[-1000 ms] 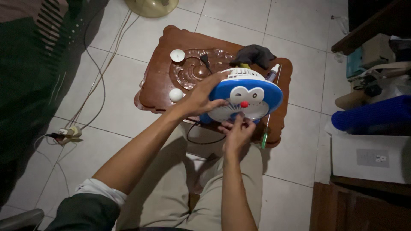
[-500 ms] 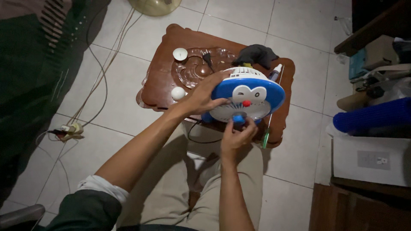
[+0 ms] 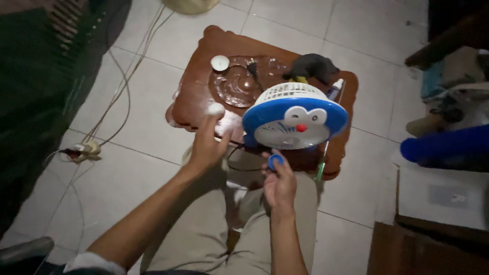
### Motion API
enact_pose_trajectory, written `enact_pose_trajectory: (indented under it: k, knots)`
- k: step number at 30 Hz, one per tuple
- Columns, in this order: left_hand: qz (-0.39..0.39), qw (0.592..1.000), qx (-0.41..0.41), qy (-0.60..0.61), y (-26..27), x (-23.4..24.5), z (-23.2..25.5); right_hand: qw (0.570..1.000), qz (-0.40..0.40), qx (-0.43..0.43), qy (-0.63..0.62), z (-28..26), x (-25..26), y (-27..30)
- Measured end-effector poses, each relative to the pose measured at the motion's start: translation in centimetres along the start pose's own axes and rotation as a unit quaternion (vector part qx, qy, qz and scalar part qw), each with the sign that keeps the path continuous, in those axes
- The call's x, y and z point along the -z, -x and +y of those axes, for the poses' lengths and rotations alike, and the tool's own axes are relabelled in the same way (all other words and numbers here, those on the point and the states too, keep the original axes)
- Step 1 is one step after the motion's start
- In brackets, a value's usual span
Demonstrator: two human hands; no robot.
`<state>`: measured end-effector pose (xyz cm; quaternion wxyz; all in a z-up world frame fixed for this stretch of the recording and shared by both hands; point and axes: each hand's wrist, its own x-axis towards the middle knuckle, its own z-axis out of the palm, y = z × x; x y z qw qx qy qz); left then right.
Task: The person disassembles a small blue and white fan using a screwdriver, removes the front grille and cap, and then reassembles the fan by screwing the parts back together.
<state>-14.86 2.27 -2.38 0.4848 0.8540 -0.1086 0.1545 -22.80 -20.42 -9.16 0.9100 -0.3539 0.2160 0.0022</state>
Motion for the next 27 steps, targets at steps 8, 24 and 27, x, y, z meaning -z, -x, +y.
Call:
enact_pose_trajectory:
  k: [8, 24, 27]
  knots:
    - [-0.108, 0.982, 0.156, 0.020, 3.5, 2.9, -3.0, 0.969, -0.032, -0.015, 0.246, 7.5, -5.7, -1.3]
    - [-0.020, 0.984, 0.096, -0.151, -4.1, -1.3, -12.7, 0.954, 0.051, 0.080, 0.286, 15.0, -12.6, -21.6]
    - [-0.030, 0.981, 0.100, -0.164, -4.7, -2.4, -14.0, 0.950, 0.058, 0.078, 0.296, 15.0, -13.4, -23.9]
